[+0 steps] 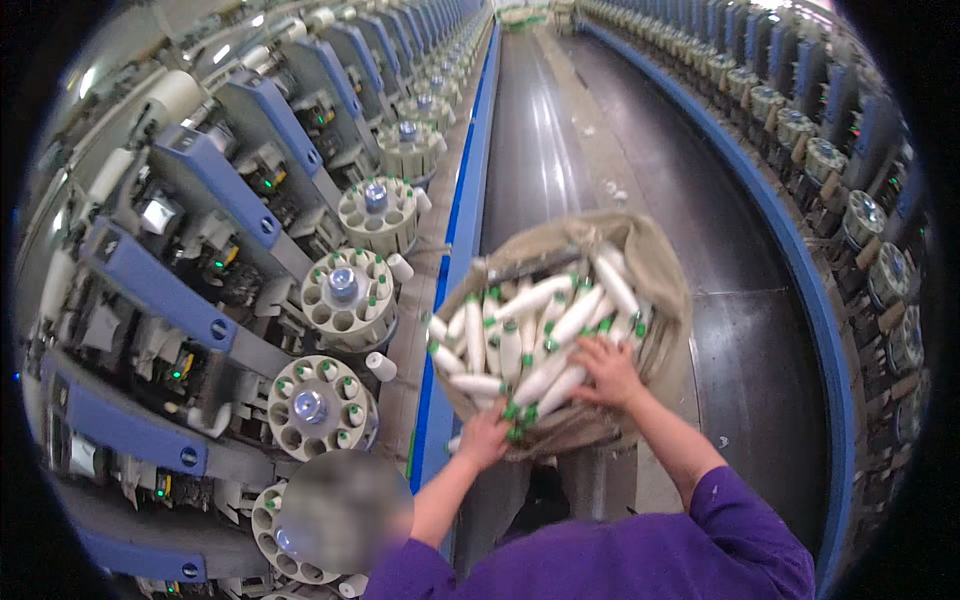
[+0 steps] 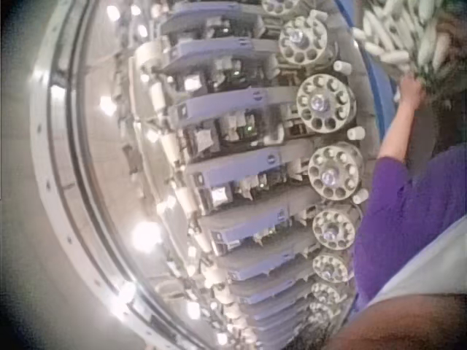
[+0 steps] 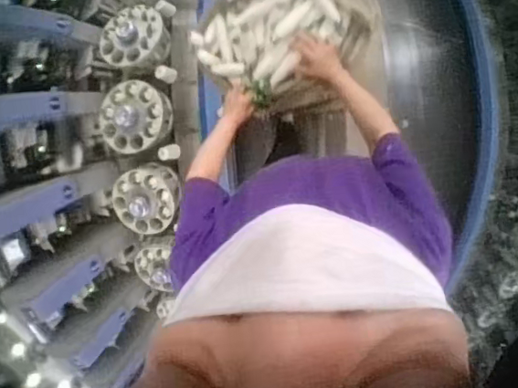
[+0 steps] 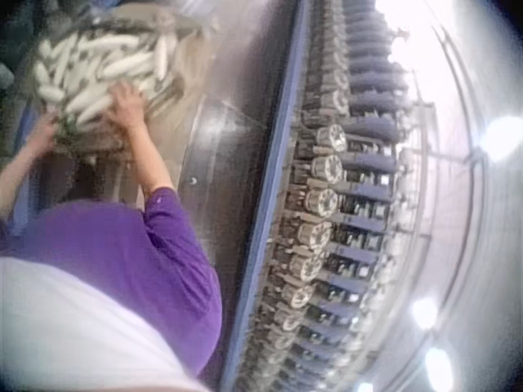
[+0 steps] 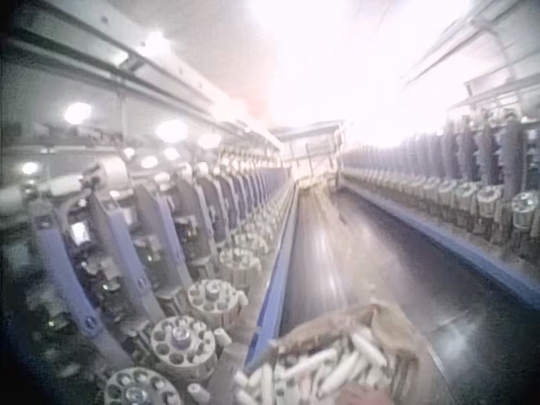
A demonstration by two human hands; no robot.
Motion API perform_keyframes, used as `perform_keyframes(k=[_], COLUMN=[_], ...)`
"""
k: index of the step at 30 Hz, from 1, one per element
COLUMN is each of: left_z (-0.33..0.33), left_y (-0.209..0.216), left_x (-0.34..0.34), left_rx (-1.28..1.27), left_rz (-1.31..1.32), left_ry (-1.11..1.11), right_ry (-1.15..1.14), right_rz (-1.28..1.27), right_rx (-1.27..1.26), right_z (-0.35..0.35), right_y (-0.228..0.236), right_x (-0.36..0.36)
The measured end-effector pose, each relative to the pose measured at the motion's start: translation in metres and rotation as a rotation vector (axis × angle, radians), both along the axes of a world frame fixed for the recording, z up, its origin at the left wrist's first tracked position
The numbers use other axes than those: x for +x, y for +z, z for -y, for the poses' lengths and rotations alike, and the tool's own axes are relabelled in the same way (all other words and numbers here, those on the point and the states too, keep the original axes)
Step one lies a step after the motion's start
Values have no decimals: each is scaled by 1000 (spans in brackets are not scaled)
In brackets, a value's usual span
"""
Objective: The person walks between rows of textile machines, removes finished spools, and replaces them with new ones. They also adjust machine components and collect finished spools into a sack.
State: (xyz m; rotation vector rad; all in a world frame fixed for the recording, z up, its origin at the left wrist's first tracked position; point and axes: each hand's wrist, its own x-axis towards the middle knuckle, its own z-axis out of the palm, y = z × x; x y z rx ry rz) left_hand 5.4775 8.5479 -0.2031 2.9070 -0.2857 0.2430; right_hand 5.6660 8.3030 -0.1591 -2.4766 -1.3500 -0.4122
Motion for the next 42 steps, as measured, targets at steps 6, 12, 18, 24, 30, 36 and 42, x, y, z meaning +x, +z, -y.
perform_keyframes(k=[6,12,18,24,30,36,42], left_z=[12,34,57,68,49,102,147], left_y=[-14,-6,-16,-9,0,30,107], left_x=[2,-4,-2,-16,-13,-74,-128], left_rx=[-57,-52,-41,-59,-44,-92,-264], left_rz=[18,164,122,68,90,104,357], left_ry=[75,76,81,92,66,-31,-49], right_ry=[26,-4,-98,-3,-23,-47,-74], right_rz=[-40,7,21,-25,-10,28,107], right_rx=[-87,100,196,213,166,232,282], right_z=[3,44,77,82,75,94,98], right_y=[7,-4,-34,-29,-19,-17,-29], right_x=[-5,-34,-33,-46,-42,-78,-91])
